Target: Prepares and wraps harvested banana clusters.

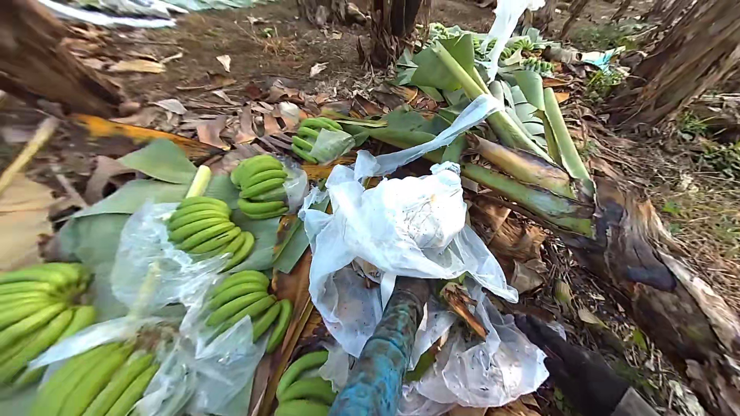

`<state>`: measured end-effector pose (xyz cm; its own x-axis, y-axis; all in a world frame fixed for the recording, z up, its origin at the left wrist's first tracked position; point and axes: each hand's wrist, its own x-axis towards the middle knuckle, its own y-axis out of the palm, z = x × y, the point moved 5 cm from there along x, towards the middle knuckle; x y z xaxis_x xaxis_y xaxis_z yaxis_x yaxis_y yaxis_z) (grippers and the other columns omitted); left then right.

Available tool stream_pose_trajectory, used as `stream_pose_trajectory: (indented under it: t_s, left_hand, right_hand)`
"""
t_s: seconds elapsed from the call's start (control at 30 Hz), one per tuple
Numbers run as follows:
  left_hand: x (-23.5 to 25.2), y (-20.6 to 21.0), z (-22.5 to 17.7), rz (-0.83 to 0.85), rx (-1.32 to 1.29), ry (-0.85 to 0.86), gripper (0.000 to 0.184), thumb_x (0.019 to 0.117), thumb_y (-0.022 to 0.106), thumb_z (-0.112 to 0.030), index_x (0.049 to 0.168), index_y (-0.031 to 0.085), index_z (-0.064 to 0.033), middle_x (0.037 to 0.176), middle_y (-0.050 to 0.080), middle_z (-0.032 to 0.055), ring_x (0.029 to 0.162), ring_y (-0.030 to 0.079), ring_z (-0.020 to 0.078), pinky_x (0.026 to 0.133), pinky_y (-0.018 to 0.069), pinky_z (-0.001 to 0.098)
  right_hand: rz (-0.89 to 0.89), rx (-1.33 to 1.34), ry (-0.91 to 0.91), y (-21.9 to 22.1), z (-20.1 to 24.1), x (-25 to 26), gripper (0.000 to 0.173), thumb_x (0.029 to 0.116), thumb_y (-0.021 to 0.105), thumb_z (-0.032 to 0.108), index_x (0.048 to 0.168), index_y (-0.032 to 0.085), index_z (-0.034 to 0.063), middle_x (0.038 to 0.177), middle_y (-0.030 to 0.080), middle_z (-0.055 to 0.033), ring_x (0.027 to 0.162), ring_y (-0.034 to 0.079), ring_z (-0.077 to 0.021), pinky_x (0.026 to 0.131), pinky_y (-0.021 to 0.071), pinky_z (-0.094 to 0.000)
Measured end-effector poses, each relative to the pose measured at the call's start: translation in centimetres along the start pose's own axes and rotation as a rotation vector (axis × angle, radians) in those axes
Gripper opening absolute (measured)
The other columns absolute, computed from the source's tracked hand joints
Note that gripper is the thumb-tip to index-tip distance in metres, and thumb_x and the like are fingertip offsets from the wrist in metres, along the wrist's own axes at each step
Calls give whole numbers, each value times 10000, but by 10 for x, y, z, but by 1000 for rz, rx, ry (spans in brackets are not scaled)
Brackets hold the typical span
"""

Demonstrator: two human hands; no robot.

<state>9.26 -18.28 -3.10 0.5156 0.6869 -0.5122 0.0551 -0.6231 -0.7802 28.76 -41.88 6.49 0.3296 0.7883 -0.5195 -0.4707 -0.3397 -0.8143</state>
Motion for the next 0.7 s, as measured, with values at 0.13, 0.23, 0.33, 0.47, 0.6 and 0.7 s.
stream_pose_trajectory:
  t_s: [0.13,0.23,0.33,0.47,0.6,0.7]
  left_hand:
    - [-33,-101,-28,157,-86,41,599,1070,454,-471,1327,626,41,1391,600,283,1343,542,440,1124,394,617]
    - [-13,-163,-47,45,-213,64,764,1057,313,-658,1422,583,-43,1486,557,201,1421,497,351,1185,356,569]
    - [28,-190,-44,-163,-252,137,718,1066,378,-608,1220,699,16,1287,675,240,1251,625,382,1078,456,586]
    - [38,-153,-13,-136,-14,59,546,1017,512,-557,1201,714,-84,1236,696,190,1205,643,379,1010,496,625]
    - [56,-63,19,69,280,-44,692,871,669,-601,1333,651,-84,1446,558,250,1367,487,481,1100,386,693]
    - [72,-21,26,39,392,-74,511,940,660,-316,1394,600,-88,1532,487,236,1437,393,499,1180,244,696]
  right_hand:
    - [73,-81,-72,36,20,38,697,996,546,229,1625,280,366,1317,691,-124,1045,716,-407,896,528,-677]
    - [-95,-115,-204,44,47,64,695,981,554,182,1612,325,361,1411,646,-52,993,741,-361,813,575,-648]
    - [-132,-176,-146,43,63,100,692,989,525,252,1600,281,464,1118,732,-171,870,729,-397,754,571,-634]
    - [55,-235,-28,37,83,140,717,1019,471,239,1610,167,508,1218,688,-219,1008,703,-432,856,550,-637]
    - [81,-289,2,42,91,168,770,1010,469,184,1606,123,528,1274,646,-246,1012,696,-444,833,550,-642]
    - [113,-315,27,47,94,185,807,999,480,162,1603,100,540,1275,637,-250,1011,694,-444,824,552,-642]
